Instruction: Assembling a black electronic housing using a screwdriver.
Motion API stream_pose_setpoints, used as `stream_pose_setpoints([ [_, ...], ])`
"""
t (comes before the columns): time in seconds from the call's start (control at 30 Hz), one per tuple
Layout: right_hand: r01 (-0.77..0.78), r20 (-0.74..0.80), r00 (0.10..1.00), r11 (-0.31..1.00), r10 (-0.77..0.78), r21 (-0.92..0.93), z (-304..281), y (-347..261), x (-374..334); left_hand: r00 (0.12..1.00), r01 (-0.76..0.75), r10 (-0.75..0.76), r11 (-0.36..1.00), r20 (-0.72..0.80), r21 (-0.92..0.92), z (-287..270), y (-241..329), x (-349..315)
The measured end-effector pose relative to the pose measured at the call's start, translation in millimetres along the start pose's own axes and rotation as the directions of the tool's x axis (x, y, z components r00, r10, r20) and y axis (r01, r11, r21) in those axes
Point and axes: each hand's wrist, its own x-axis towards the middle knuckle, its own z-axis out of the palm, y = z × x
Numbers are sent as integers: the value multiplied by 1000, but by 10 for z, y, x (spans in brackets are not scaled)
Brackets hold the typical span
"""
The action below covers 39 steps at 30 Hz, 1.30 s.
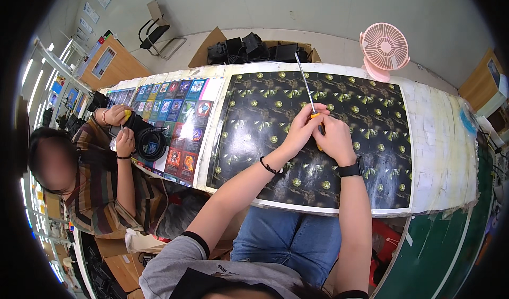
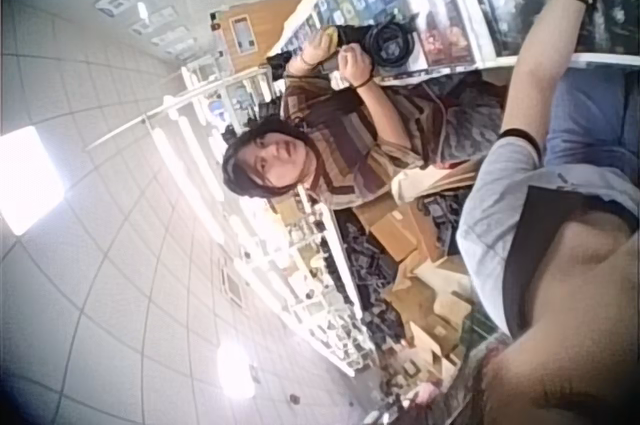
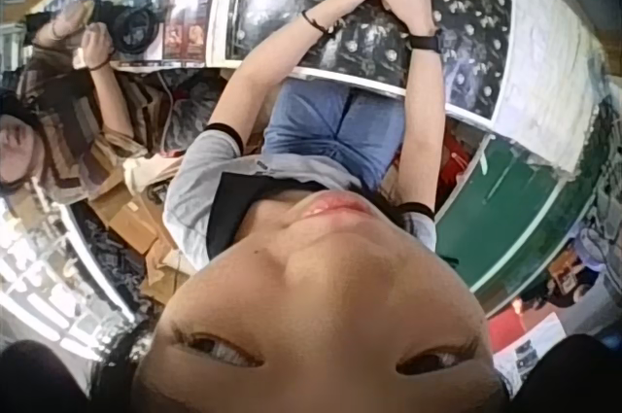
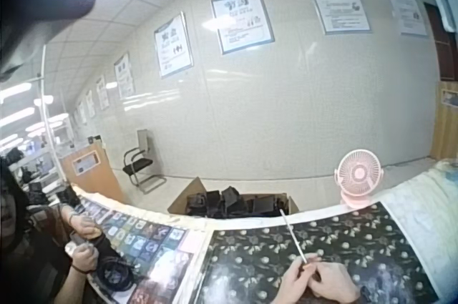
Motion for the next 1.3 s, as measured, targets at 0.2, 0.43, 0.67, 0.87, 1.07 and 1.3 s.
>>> stream_pose_setpoints([
  [0.2,7,-1,1000,1000,-7,-2,3,9,1,1000,-20,20,1000,-6,3,1,-20,7],
  [0.43,39,-31,999,999,-39,11,13,16,0,1000,-13,13,1000,14,-6,-5,-19,12],
  [0.67,-9,10,1000,1000,9,9,1,1,4,1000,-19,20,1000,20,-14,-8,-23,16],
  [0.87,-9,6,1000,1000,9,23,-11,-15,2,1000,2,-2,1000,21,-17,-5,-5,7],
  [1.07,5,-2,1000,1000,-5,4,-10,-9,2,1000,-12,13,1000,22,-20,-2,-15,9],
  [1.3,26,-13,1000,1000,-25,6,2,16,-4,1000,-3,3,1000,25,-13,0,-10,11],
])
